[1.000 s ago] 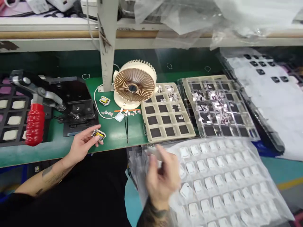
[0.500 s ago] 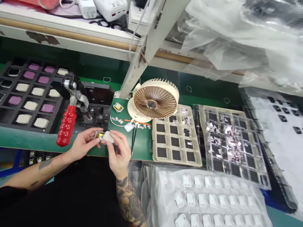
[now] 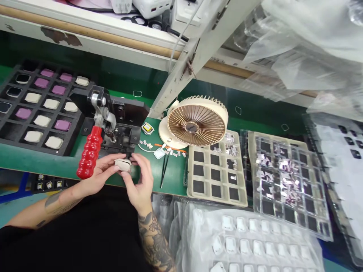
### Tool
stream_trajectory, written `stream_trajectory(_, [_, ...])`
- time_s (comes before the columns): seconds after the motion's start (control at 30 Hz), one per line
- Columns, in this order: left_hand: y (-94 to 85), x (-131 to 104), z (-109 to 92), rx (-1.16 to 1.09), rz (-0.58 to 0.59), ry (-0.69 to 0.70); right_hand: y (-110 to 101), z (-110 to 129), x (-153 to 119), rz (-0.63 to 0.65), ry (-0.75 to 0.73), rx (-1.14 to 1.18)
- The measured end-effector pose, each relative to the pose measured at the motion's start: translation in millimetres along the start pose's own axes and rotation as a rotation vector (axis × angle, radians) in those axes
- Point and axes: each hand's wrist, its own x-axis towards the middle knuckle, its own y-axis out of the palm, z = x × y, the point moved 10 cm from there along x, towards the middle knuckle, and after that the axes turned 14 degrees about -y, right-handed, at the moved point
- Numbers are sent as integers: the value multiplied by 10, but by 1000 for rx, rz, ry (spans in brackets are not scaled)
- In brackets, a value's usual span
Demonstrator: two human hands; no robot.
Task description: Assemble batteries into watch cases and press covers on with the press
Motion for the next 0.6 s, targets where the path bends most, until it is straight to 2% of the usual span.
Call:
stream_trajectory(0.13, [1, -42, -64, 39, 31, 18, 57, -99, -29, 10, 59, 120])
stream_trajectory(0.27, [-27, -65, -70, 111, 35, 52, 72, -92, -9, -16, 54, 101])
stream_trajectory(0.37, [-119, -99, -78, 232, -40, 122, 139, -28, 7, -1, 24, 34])
stream_trajectory(0.5, [-199, -213, -208, 367, -132, 292, 231, 86, 13, -20, -41, -56])
stream_trajectory(0.6, [-270, -233, -249, 306, -181, 286, 267, 121, 17, -53, -57, -84])
